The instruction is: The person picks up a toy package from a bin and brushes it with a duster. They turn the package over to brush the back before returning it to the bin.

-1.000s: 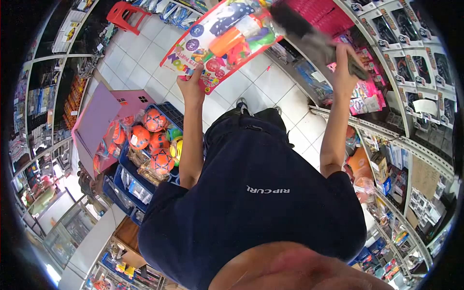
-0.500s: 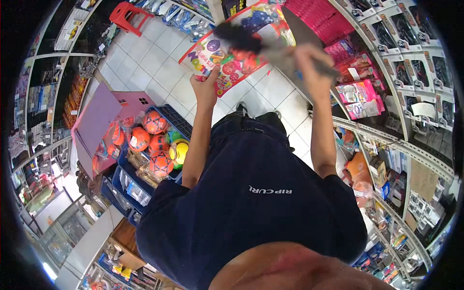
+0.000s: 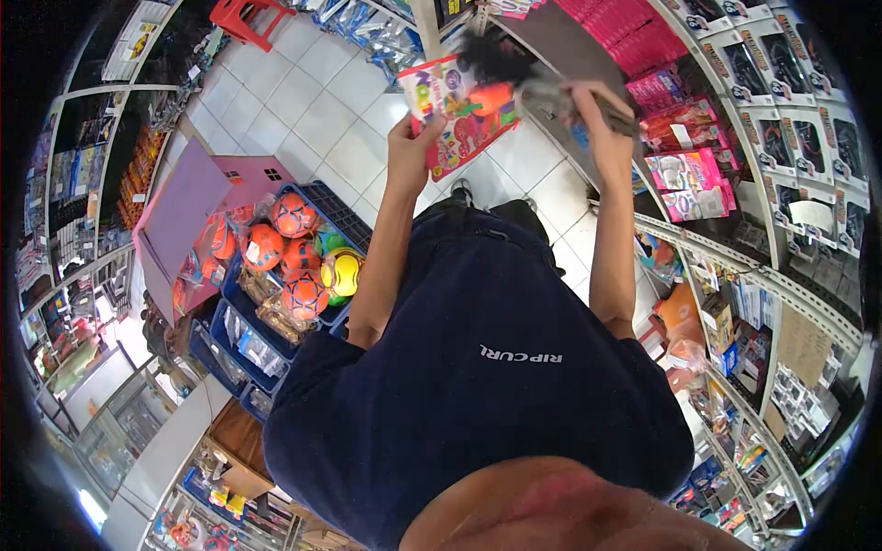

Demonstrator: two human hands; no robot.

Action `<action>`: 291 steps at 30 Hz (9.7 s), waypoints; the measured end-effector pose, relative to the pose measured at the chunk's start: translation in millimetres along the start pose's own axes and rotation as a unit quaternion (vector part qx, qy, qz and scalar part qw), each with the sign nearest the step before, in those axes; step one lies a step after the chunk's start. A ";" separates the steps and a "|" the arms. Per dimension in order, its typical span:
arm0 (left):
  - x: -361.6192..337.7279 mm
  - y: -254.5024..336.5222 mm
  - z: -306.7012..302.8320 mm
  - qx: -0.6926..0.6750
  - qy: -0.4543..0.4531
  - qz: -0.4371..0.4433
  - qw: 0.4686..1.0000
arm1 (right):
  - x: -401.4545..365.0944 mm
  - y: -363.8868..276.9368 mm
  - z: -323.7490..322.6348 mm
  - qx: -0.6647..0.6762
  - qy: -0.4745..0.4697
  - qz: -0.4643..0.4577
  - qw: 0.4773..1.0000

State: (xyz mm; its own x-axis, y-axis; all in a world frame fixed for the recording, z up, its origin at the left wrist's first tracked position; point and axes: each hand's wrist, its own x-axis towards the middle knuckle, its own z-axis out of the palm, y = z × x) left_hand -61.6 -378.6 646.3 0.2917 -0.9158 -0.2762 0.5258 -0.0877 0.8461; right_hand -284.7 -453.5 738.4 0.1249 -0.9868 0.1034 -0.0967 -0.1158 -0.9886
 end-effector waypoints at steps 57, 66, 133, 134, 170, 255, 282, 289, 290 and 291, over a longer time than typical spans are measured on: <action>9.0 3.4 -1.0 -0.037 0.034 0.004 0.999 | -18.2 -12.0 15.9 -0.088 -0.111 -0.057 0.988; -1.6 8.3 -1.3 0.037 0.087 0.105 0.990 | -6.3 -14.3 -19.8 -0.001 0.171 0.000 0.985; -41.2 -94.7 133.7 -0.079 0.088 0.103 0.988 | -62.7 22.1 -212.5 -0.063 0.083 -0.007 0.995; -40.9 -99.8 137.1 -0.074 0.085 0.098 0.989 | -61.1 26.1 -215.5 -0.076 0.137 -0.022 0.987; -82.5 -92.7 141.7 0.085 0.154 0.199 0.964 | -21.6 20.3 -275.0 -0.087 0.099 0.052 0.990; -106.6 -128.1 139.2 0.182 0.155 0.140 0.961 | -43.5 67.2 -191.2 0.102 -0.036 0.010 0.994; -85.5 -114.9 112.8 0.075 0.237 0.224 0.942 | -53.9 77.3 -204.1 -0.017 -0.046 0.008 0.999; -76.3 -110.3 122.3 0.062 0.219 0.234 0.945 | -49.5 58.4 -197.7 0.002 -0.186 0.057 0.981; -77.3 -108.4 121.8 0.067 0.215 0.234 0.946 | -46.6 69.5 -195.8 0.010 -0.143 0.032 0.989; -78.8 -106.9 121.3 0.073 0.208 0.233 0.947 | -44.6 70.3 -191.1 0.018 -0.096 0.008 0.995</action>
State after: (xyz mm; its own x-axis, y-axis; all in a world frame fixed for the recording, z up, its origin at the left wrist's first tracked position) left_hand -237.8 -344.7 632.9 0.7710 -0.6367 0.0128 0.1547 0.2067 0.9661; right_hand -485.8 -439.3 685.3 0.3096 -0.9484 0.0687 -0.0658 -0.0934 -0.9934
